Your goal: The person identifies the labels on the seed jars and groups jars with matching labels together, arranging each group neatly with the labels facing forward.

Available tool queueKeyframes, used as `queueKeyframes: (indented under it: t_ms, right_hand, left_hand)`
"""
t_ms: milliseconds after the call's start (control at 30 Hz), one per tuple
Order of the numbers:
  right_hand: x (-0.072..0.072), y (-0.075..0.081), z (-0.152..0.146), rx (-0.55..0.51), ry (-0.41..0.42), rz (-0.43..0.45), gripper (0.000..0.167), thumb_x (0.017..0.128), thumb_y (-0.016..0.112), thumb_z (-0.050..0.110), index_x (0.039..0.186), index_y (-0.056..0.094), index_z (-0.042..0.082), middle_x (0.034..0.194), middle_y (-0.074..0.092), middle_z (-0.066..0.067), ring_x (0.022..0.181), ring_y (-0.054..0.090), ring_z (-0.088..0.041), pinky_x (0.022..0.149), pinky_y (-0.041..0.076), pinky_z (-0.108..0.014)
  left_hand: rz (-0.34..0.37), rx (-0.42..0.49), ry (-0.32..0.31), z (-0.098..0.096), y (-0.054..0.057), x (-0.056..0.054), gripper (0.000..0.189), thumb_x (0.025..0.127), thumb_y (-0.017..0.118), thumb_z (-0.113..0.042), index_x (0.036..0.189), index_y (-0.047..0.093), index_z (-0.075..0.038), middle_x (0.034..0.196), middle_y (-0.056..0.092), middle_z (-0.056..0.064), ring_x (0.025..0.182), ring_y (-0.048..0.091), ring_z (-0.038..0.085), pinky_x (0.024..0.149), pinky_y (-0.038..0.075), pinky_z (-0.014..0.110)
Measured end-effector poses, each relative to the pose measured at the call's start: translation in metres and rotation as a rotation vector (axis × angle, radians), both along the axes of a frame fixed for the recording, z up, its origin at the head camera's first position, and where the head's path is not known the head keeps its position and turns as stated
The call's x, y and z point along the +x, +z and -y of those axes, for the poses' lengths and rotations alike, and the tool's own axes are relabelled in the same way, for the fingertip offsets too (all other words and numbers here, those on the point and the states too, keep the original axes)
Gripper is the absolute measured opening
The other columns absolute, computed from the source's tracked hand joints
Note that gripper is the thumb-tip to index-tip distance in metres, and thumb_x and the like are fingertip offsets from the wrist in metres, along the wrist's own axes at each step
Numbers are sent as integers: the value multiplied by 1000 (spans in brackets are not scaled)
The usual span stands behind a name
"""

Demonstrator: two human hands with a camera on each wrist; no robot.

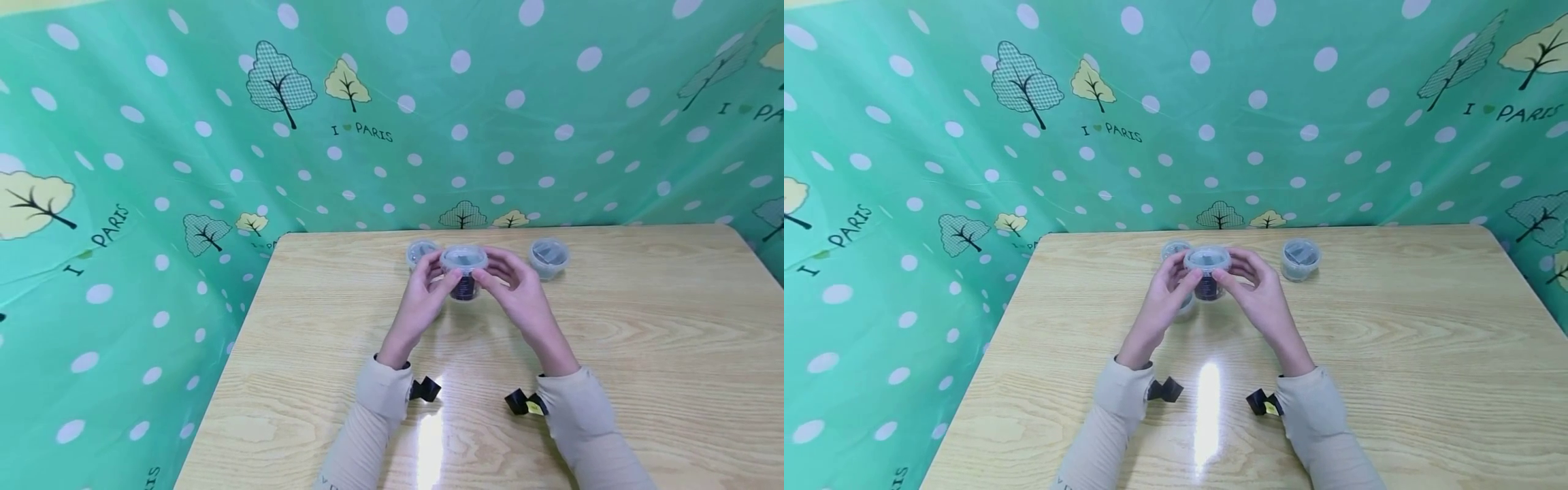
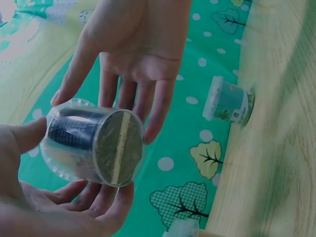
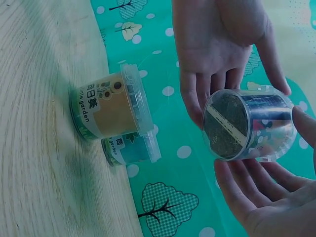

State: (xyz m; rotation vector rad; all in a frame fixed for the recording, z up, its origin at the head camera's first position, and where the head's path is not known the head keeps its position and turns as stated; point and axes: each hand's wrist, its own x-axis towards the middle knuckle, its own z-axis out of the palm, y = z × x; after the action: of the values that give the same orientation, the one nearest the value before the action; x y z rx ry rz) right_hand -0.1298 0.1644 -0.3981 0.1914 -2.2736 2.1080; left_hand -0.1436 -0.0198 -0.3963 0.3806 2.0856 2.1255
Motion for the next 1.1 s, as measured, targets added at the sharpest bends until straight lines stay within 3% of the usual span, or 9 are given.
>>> queueKeyframes:
  t_ms: [233, 500, 667, 1100]
  right_hand:
    - [-1, 1, -2, 13, 23, 8, 55, 95, 68, 22, 142, 47, 3, 136, 55, -13, 119, 54, -15, 99, 47, -15]
    - [0, 1, -6, 7, 55, 21, 53, 98, 64, 22, 144, 44, 3, 141, 52, -14, 123, 52, -14, 101, 46, -15]
    - [0, 2, -7, -17, 69, 17, 52, 99, 62, 21, 143, 45, 2, 140, 52, -16, 122, 53, -14, 98, 49, -17]
    - [0, 1, -6, -25, 116, -11, 51, 102, 57, 19, 147, 42, 1, 143, 51, -25, 117, 58, -5, 97, 51, -19]
  left_hand:
    - [-32, -4, -53, 1, 0, -1, 53, 102, 55, -15, 148, 34, 2, 142, 47, 23, 131, 49, 32, 109, 46, 34]
    - [-4, 13, -101, 8, 2, -1, 51, 103, 51, -16, 149, 34, -2, 144, 46, 21, 134, 47, 32, 112, 42, 41]
    - [-23, 20, -135, 13, 2, -2, 49, 104, 49, -16, 149, 35, -2, 144, 44, 21, 134, 46, 33, 113, 41, 42]
    - [-32, 39, -151, 15, 1, -3, 47, 105, 47, -18, 148, 38, -2, 144, 47, 19, 136, 46, 28, 116, 38, 38]
